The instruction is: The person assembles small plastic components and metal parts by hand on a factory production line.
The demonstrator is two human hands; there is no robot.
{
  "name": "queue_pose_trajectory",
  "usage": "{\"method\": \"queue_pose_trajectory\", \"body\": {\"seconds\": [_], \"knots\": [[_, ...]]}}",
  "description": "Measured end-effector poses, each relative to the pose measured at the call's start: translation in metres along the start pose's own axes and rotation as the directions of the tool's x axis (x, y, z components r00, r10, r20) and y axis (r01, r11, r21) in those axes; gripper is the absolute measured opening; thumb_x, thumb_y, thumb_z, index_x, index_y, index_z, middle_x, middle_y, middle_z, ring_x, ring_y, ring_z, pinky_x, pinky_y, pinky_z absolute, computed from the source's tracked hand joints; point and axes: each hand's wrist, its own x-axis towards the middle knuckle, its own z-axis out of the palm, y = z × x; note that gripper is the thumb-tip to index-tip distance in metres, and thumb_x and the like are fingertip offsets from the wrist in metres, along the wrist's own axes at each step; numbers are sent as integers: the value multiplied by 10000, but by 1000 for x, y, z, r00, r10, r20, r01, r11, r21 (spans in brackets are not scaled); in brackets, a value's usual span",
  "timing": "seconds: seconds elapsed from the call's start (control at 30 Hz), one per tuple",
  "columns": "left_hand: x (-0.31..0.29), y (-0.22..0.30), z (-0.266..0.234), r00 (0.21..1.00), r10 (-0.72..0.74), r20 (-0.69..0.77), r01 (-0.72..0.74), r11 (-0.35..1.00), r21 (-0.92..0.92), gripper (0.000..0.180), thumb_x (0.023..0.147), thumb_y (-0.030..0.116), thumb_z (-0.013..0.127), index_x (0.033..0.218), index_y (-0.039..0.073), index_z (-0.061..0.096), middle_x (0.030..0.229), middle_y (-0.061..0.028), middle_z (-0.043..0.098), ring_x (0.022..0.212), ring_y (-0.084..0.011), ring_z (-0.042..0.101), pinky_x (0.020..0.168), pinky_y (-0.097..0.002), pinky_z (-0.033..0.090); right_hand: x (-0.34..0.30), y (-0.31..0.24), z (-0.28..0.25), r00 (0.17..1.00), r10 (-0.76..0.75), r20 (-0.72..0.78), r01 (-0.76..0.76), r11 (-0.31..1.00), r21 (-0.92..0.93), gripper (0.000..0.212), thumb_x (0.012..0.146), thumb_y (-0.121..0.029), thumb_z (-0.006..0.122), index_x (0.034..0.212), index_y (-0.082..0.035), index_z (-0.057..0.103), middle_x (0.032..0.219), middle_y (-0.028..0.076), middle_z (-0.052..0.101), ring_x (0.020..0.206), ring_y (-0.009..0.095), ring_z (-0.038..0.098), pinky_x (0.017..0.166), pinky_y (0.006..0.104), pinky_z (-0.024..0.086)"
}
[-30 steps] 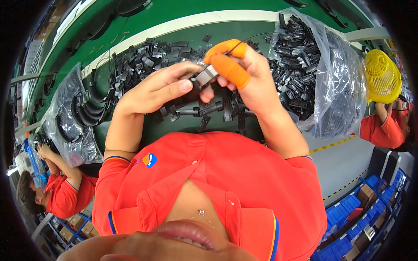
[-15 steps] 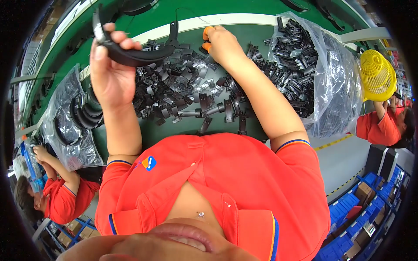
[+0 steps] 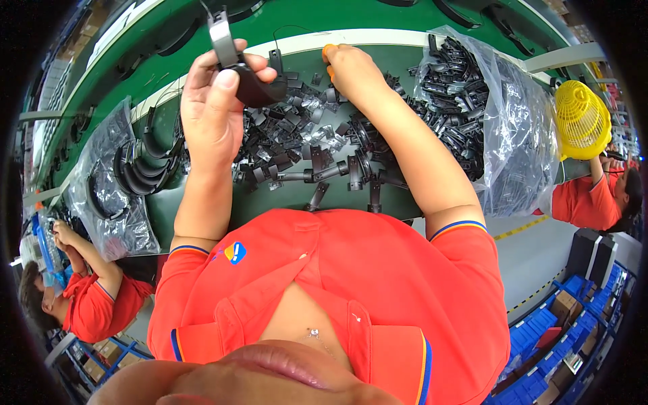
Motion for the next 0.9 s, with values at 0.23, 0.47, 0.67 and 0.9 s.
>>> {"method": "queue_pose_trajectory", "body": {"seconds": [0.23, 0.47, 0.67, 0.9], "knots": [[-11, -15, 12, 997, -53, 64, 45, 993, 110, 314, 868, 44, 537, 1145, -59, 433, 1019, -157, 587, 939, -197, 594, 842, -298, 468, -26, -45, -66, 929, 370, 9, -191, 457, 869, 223, 842, -44, 545, 1032, 73, 544, 974, 144, 606, 837, 198, 624, 776, 260, 478], [-18, -26, 19, 992, -92, 88, 80, 989, 126, 376, 837, 32, 586, 1166, -68, 435, 1058, -155, 582, 974, -193, 587, 860, -287, 471, -69, -93, -83, 953, 236, -191, 129, 254, 958, 161, 799, 8, 594, 957, -17, 606, 1193, 122, 493, 991, 137, 507, 831, 257, 407], [-21, -26, 19, 994, -55, 92, 32, 973, 228, 361, 825, 48, 607, 1141, -63, 474, 1043, -132, 582, 971, -187, 586, 847, -286, 480, -67, -92, -77, 946, 179, -270, 136, 535, 834, 140, 785, -14, 630, 925, -15, 628, 1150, 89, 495, 1021, 168, 500, 863, 287, 414], [-27, -29, 19, 969, -101, 227, -14, 889, 457, 316, 855, 137, 581, 1116, -21, 500, 1039, -123, 569, 945, -188, 593, 835, -302, 471, -62, -87, -74, 994, 114, -3, -25, 236, 971, 257, 886, -140, 529, 1068, 31, 585, 1095, 120, 581, 955, 175, 573, 823, 284, 452]]}}
